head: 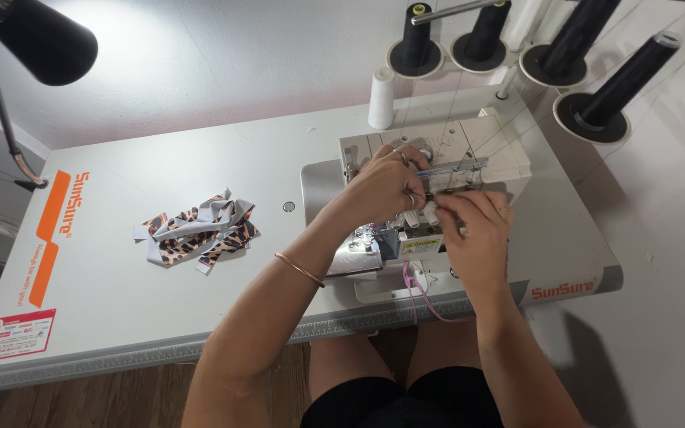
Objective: Threading an industrial overlock sewing machine using hands and tweezers
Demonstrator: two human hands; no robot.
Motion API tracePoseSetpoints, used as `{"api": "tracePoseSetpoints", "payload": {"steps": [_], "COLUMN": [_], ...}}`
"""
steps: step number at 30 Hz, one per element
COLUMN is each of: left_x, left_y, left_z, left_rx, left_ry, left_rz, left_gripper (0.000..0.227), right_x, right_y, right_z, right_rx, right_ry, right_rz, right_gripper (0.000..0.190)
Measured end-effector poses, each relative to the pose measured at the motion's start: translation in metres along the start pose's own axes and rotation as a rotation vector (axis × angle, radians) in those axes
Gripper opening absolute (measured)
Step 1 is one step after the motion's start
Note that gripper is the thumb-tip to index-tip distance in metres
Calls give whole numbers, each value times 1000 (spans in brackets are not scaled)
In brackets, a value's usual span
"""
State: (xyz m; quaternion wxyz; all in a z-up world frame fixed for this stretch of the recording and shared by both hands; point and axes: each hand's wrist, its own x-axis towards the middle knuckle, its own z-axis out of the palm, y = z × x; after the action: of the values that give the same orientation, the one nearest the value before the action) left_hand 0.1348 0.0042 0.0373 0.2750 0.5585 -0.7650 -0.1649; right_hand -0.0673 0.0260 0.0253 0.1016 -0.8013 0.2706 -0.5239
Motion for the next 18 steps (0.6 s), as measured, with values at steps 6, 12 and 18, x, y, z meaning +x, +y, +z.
{"api": "tracePoseSetpoints", "payload": {"steps": [6, 12, 18], "left_x": [-4, -7, -6], "left_y": [5, 12, 4], "left_z": [-8, -8, -13], "left_rx": [37, 56, 67], "left_ry": [2, 34, 34], "left_rz": [11, -9, 60], "left_gripper": [10, 16, 9], "right_x": [-33, -73, -29], "right_y": [53, 88, 38], "right_z": [-34, -111, -50], "right_rx": [-1, -142, 11], "right_ry": [-198, -170, 73], "right_rz": [261, 923, 171], "right_gripper": [14, 23, 19]}}
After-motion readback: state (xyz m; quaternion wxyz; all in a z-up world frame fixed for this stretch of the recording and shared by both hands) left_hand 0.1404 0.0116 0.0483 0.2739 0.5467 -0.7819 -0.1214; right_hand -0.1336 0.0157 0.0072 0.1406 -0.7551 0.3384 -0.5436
